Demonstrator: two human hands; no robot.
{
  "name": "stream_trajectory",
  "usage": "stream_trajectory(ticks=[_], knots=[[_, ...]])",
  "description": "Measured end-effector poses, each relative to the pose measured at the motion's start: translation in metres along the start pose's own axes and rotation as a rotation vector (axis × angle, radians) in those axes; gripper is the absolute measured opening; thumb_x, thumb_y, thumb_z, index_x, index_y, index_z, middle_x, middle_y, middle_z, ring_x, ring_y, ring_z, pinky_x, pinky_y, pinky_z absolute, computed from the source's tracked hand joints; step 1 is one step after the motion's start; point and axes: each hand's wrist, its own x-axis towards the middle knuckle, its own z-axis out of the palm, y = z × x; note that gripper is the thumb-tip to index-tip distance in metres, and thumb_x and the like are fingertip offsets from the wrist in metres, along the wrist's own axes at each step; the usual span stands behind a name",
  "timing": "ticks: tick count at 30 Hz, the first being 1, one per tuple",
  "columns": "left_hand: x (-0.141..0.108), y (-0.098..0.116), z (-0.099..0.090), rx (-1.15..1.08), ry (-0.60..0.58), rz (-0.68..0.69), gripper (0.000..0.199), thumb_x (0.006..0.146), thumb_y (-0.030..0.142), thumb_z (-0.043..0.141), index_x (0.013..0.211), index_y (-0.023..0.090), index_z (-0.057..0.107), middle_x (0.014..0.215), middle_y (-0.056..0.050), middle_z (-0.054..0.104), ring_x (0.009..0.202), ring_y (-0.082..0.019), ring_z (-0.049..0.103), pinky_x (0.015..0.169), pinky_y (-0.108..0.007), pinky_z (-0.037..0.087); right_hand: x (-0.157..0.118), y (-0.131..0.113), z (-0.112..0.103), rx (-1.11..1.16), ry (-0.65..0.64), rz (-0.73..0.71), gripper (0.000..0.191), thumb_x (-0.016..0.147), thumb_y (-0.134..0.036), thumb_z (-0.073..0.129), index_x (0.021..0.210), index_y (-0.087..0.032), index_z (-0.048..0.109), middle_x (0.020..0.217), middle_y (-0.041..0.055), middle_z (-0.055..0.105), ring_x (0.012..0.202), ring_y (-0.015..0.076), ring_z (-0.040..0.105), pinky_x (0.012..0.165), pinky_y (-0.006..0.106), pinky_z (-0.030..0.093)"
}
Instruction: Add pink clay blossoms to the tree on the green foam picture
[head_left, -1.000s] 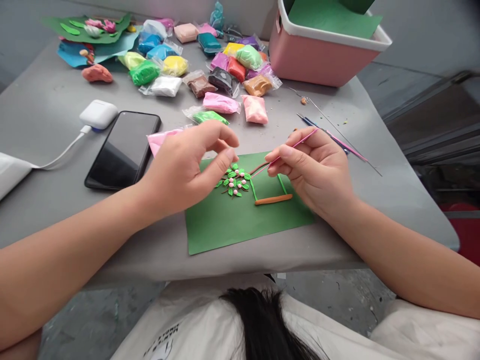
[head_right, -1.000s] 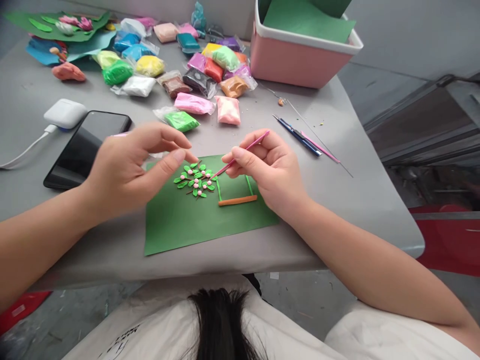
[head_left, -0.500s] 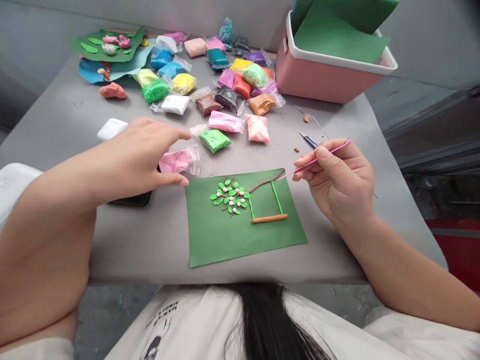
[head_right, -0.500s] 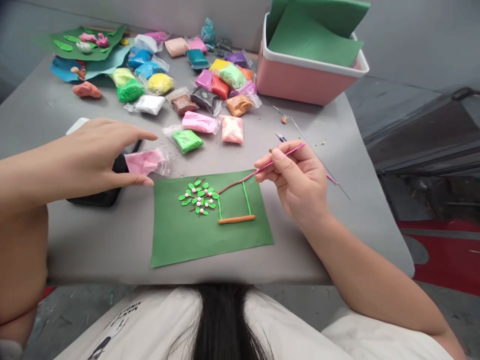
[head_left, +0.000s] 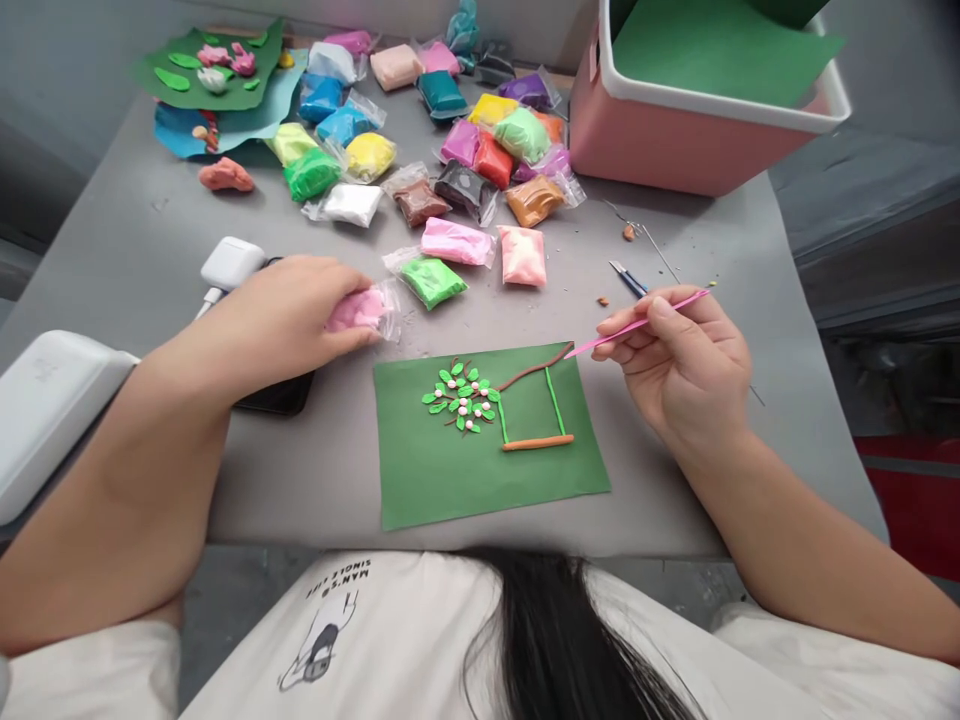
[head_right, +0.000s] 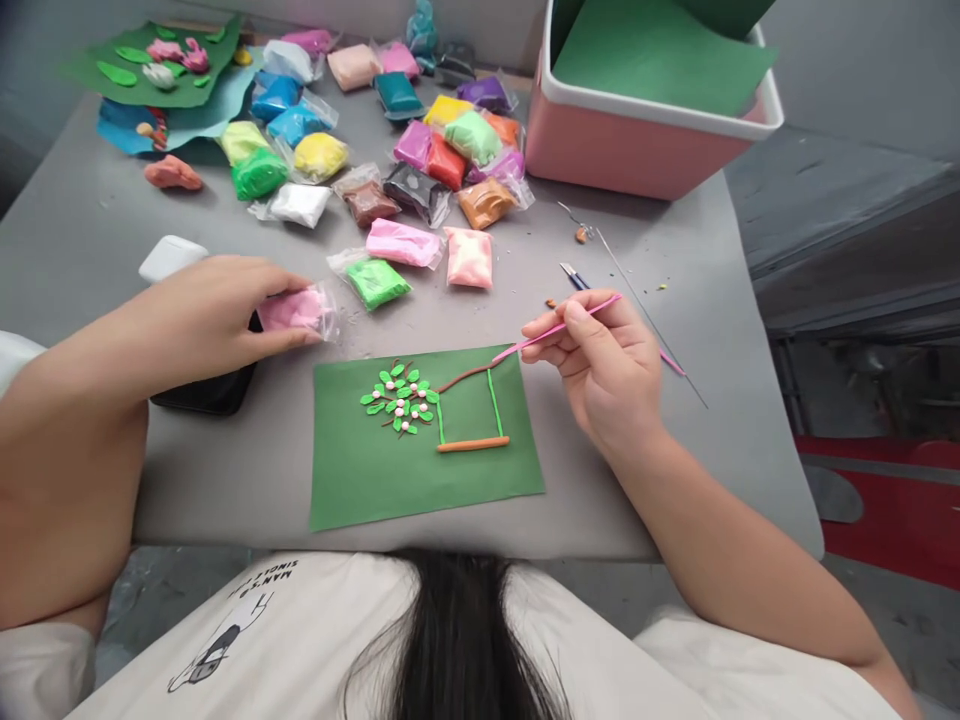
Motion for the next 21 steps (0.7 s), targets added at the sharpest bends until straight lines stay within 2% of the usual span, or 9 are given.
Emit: stream_trajectory(ticks=[3,6,8,11,13,15,18,19,21], knots=[[-0.001,0.007,-0.005,-0.008,0.090,-0.044,0.035,0.099,0.048,0.053,0.115,0.019,0.065,0.103,-0.010,0.068,0.097,-0.029,0.059,0.084,-0.042,0.047,-0.001,0.001,0.003,0.007,0.031,0.000,0.012,0.089,-0.031,0.080,0.078,-0.025,0.078,0.076,0.0045,0.082,0.060,0.0154,0.075,0.064,0.027,0.064],[-0.002,0.018,-0.007,-0.042,0.160,-0.051,0.030,0.101,0.043,0.052,0.116,0.019,0.063,0.108,-0.009,0.067,0.100,-0.025,0.058,0.087,-0.039,0.049,0.000,0.001,0.002,0.008,0.036,0.010,0.016,0.091,-0.031,0.075,0.077,-0.024,0.078,0.077,0.0071,0.083,0.062,0.0176,0.076,0.062,0.030,0.064],[-0.003,0.026,-0.004,-0.085,0.145,0.011,0.024,0.104,0.038,0.050,0.116,0.020,0.061,0.109,-0.007,0.066,0.099,-0.022,0.059,0.089,-0.036,0.050,0.001,0.001,0.001,0.001,0.012,-0.004,0.017,0.092,-0.032,0.074,0.079,-0.023,0.079,0.074,0.0074,0.082,0.064,0.0200,0.077,0.061,0.032,0.063],[-0.003,0.037,0.004,-0.233,0.236,0.167,0.017,0.100,0.034,0.055,0.110,0.021,0.059,0.097,-0.005,0.066,0.089,-0.021,0.058,0.083,-0.035,0.050,0.001,-0.001,0.000,-0.070,-0.001,-0.098,0.020,0.097,-0.038,0.071,0.086,-0.023,0.081,0.072,0.0050,0.081,0.068,0.0200,0.078,0.067,0.033,0.063],[-0.004,0.044,0.010,-0.318,0.212,0.237,0.016,0.100,0.032,0.054,0.110,0.020,0.060,0.094,-0.006,0.067,0.084,-0.021,0.060,0.080,-0.035,0.051,-0.002,-0.003,0.002,-0.122,-0.005,-0.183,0.020,0.098,-0.042,0.072,0.093,-0.025,0.081,0.072,0.0023,0.079,0.068,0.0178,0.076,0.066,0.032,0.061],[-0.007,0.051,0.013,-0.355,0.209,0.299,0.022,0.100,0.032,0.051,0.113,0.018,0.061,0.093,-0.007,0.068,0.081,-0.022,0.062,0.078,-0.037,0.052,-0.006,-0.006,0.007,-0.174,-0.023,-0.252,0.018,0.095,-0.045,0.078,0.097,-0.027,0.080,0.066,-0.0013,0.070,0.061,0.0150,0.067,0.056,0.030,0.053],[-0.011,0.059,0.016,-0.412,0.211,0.309,0.040,0.098,0.031,0.050,0.133,0.014,0.060,0.097,-0.008,0.071,0.082,-0.023,0.066,0.081,-0.037,0.056,-0.017,-0.014,0.021,-0.298,-0.073,-0.297,0.020,0.091,-0.050,0.082,0.095,-0.031,0.079,0.057,-0.0056,0.050,0.050,0.0121,0.044,0.046,0.030,0.036],[-0.012,0.060,0.017,-0.435,0.206,0.298,0.046,0.098,0.032,0.053,0.140,0.013,0.057,0.101,-0.009,0.072,0.085,-0.023,0.068,0.084,-0.036,0.057,-0.020,-0.018,0.028,-0.346,-0.111,-0.292,0.020,0.091,-0.051,0.082,0.094,-0.031,0.079,0.057,-0.0059,0.046,0.049,0.0118,0.039,0.045,0.030,0.032],[-0.013,0.062,0.019,-0.471,0.200,0.288,0.059,0.096,0.037,0.064,0.148,0.011,0.055,0.118,-0.013,0.074,0.095,-0.024,0.071,0.091,-0.036,0.058,-0.024,-0.028,0.042,-0.448,-0.218,-0.257,0.014,0.090,-0.043,0.083,0.094,-0.030,0.077,0.062,-0.0049,0.052,0.052,0.0116,0.039,0.047,0.031,0.031]])
